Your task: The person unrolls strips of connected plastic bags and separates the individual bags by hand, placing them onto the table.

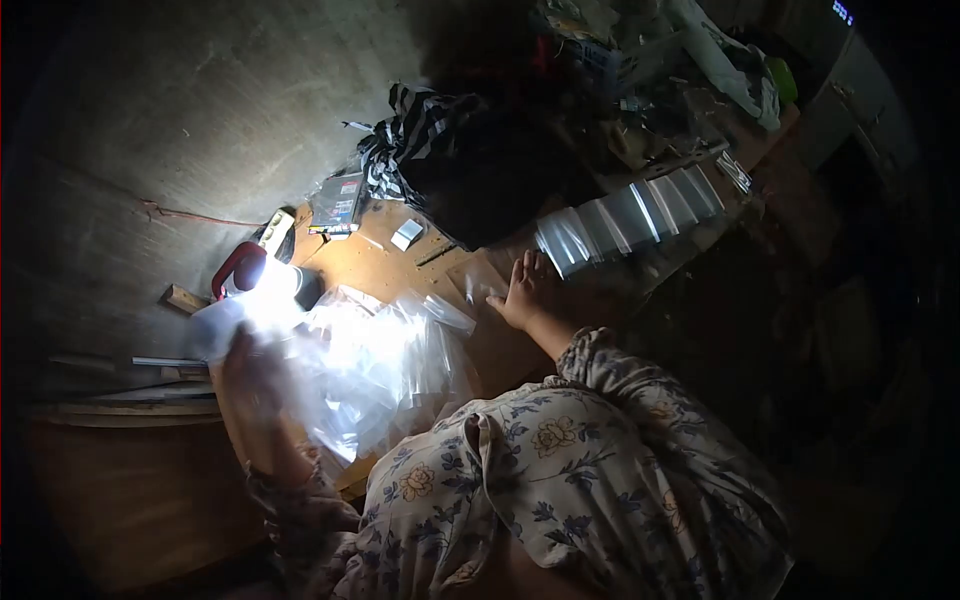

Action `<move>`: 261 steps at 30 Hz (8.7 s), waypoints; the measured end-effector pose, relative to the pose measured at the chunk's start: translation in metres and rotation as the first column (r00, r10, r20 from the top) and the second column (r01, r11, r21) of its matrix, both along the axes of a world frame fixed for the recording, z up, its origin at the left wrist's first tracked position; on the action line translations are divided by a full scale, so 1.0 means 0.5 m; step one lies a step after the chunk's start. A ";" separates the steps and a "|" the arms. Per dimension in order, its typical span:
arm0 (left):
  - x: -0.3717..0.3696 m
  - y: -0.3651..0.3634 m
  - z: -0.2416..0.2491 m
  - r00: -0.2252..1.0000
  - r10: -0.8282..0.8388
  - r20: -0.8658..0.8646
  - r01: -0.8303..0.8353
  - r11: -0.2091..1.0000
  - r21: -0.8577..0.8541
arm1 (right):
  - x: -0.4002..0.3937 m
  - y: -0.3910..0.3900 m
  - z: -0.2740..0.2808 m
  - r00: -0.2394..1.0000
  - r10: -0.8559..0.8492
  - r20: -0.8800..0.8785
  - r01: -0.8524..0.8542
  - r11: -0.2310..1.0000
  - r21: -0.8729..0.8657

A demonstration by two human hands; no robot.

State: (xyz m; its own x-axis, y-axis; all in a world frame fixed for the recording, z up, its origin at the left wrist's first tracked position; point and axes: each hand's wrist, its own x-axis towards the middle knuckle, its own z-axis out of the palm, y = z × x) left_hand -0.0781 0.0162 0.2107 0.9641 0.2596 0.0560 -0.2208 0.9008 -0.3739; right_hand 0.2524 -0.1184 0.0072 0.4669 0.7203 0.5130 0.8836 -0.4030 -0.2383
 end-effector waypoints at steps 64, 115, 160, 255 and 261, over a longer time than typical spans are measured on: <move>-0.233 -0.004 -0.014 -0.064 0.956 -0.287 0.063 0.291 0.955 | 0.015 -0.036 0.080 0.938 0.146 -0.313 -0.250 0.913 -0.324; 0.081 -0.061 0.006 0.398 0.915 -0.070 0.666 -0.236 0.708 | 0.509 -0.124 0.607 0.779 0.145 -0.610 -0.210 0.977 -0.036; 0.381 -0.114 -0.309 0.342 0.546 -0.765 0.724 0.366 0.585 | -0.025 -0.070 0.104 0.506 0.424 -0.751 -0.575 0.815 0.073; -0.068 -0.021 0.073 -0.001 0.998 -0.069 0.414 0.063 0.908 | 0.078 -0.052 -0.003 0.993 0.097 0.069 -0.087 0.986 -0.142; 0.205 -0.063 -0.075 0.673 0.675 0.304 0.680 -0.726 0.107 | 0.067 0.023 0.126 0.745 0.089 -0.661 -0.147 0.989 -0.031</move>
